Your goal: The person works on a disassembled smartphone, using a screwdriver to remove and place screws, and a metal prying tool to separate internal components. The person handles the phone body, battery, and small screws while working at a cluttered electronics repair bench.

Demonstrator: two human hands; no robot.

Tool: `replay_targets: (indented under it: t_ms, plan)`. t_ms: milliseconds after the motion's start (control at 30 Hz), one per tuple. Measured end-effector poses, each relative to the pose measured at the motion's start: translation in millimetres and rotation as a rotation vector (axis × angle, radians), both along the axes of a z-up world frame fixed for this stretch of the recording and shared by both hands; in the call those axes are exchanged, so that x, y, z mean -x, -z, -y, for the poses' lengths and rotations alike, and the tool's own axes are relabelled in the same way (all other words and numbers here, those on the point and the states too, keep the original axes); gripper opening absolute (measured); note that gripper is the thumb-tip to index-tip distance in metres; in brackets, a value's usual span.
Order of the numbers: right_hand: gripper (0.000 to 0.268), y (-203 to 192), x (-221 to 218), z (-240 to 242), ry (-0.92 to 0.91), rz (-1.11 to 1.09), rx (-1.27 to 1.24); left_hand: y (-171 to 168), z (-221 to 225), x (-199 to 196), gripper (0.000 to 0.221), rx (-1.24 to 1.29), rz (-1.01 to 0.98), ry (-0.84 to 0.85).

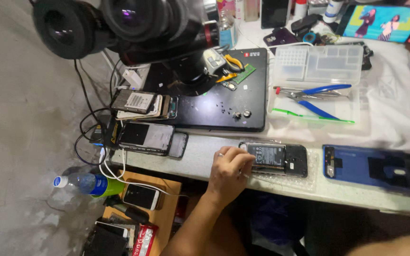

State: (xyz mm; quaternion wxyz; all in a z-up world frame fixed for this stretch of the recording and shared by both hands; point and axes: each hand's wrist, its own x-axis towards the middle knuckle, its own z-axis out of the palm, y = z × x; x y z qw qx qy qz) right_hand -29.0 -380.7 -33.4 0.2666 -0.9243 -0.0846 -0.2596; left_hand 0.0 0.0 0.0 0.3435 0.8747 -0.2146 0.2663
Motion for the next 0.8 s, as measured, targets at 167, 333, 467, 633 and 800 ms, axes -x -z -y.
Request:
replay_targets:
  t_ms: [167, 333, 467, 633, 800]
  plan:
    - [0.051, -43, -26, -72, -0.386, 0.073, 0.353, 15, -7, 3, 0.016, 0.092, -0.034, -0.012]
    - [0.057, -39, -24, -133, -0.499, 0.006, 0.485, 16, -9, 6, 0.017, 0.103, -0.114, 0.005]
    - [0.061, -34, -28, -130, -0.437, -0.067, 0.351, 10, -6, 6, 0.02, -0.049, -0.034, 0.063]
    - [0.058, -28, -48, -115, -0.477, -0.123, 0.212, 13, -3, 3, 0.017, -0.076, -0.043, 0.048]
    - [0.044, -27, -65, -117, -0.533, -0.214, 0.192, 17, -4, 4, 0.016, -0.068, -0.044, 0.039]
